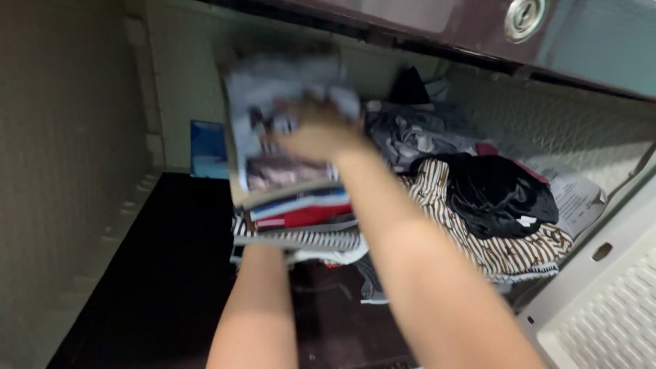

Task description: The person organizes and stacks several folded garments inside different compartments of a plastic storage cabinet.

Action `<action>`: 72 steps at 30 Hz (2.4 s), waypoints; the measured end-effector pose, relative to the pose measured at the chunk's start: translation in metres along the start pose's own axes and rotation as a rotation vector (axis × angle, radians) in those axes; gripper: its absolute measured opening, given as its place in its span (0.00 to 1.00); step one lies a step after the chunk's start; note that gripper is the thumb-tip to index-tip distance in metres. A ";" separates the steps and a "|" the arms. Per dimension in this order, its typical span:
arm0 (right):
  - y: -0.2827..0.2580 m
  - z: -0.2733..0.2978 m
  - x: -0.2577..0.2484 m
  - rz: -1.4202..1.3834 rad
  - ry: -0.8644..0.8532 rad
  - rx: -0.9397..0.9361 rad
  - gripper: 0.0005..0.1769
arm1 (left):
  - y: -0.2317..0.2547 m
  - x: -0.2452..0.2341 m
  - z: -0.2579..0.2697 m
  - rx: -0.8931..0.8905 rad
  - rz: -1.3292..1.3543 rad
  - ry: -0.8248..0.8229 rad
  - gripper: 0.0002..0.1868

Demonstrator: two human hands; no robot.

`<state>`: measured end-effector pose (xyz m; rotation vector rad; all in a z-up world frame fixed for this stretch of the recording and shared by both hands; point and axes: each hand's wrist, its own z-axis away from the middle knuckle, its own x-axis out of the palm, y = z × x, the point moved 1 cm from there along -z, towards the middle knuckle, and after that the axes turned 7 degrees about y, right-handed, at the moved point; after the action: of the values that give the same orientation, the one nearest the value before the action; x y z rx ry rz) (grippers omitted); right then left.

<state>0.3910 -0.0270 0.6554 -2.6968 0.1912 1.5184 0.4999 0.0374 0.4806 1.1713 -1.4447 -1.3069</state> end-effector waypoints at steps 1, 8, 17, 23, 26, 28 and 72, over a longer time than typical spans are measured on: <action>0.011 0.010 0.033 -0.101 -0.022 0.069 0.49 | -0.007 -0.007 -0.006 0.010 -0.033 0.003 0.28; 0.044 -0.008 0.083 -0.412 0.071 0.085 0.42 | -0.049 -0.105 0.022 -0.181 0.057 0.250 0.27; 0.024 0.094 0.046 -0.406 0.378 0.126 0.39 | -0.051 -0.091 0.050 -0.523 0.077 -0.029 0.41; 0.051 0.102 0.051 -0.508 0.122 0.178 0.67 | -0.081 -0.053 0.021 -0.576 0.369 -0.127 0.18; 0.049 0.109 0.052 -0.621 0.087 0.221 0.70 | -0.076 -0.061 0.028 -0.551 0.379 -0.033 0.12; 0.041 0.110 0.052 -0.661 0.055 0.245 0.71 | -0.068 -0.072 0.035 -0.532 0.415 0.045 0.11; -0.035 -0.031 0.367 -2.163 -0.198 0.744 0.32 | 0.031 -0.187 0.064 1.201 -0.864 0.587 0.33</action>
<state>0.6101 -0.0271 0.3568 -0.8167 -1.2938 0.5220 0.4732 0.2338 0.5050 2.8886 -1.2392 -0.2973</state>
